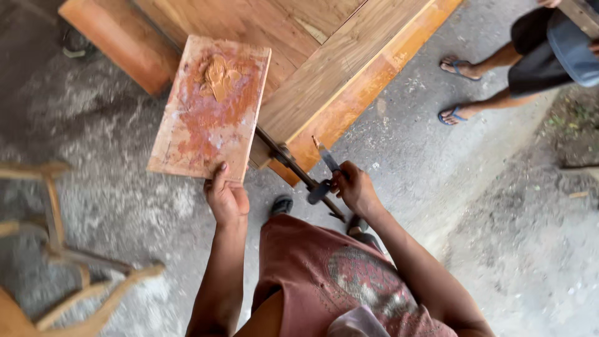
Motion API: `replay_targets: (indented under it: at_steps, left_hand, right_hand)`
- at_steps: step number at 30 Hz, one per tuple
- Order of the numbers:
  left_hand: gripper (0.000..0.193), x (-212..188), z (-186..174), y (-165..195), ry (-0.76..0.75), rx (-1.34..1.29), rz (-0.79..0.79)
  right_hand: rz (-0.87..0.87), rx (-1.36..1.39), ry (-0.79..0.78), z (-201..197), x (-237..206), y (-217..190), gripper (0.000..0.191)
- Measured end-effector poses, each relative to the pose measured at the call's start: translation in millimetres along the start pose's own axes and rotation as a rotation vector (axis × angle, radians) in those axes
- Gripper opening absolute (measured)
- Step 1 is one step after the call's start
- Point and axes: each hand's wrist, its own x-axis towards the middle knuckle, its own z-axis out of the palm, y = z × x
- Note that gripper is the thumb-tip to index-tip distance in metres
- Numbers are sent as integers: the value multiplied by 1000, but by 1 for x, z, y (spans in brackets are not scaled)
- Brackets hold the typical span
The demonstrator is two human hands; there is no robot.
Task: The person applies wood filler to cracks and gaps in a wooden furniture panel. They scoop filler from a board with a small putty knife and press it into seams along the panel, working along the frame and panel joints.
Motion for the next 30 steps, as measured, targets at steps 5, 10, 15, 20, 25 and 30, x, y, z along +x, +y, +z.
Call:
replay_targets:
  at_steps: [5,10,15,20,25,30]
  left_hand:
    - [50,-66,39,-58,87,-49,156]
    - [49,-122,83,-81,165,-48,228]
    - [59,-138,136,-100,178,-50,233]
    - [54,-115,173,-150,192,-90,206]
    - [34,-58,216,-224,116,-286,79]
    - [20,14,260,-299,37,-192,-78]
  right_hand:
    - [-3,94,-210,-95,7,52,16]
    - [-22,-11,-215,-175,21,70,19]
    - [-94,-28,-280,-217,69,65,19]
    - [49,37,-294,-252,111,75,22]
    - [112,141,-194,-315,142,86,21]
    - [97,226,-62,-364,176,84,21]
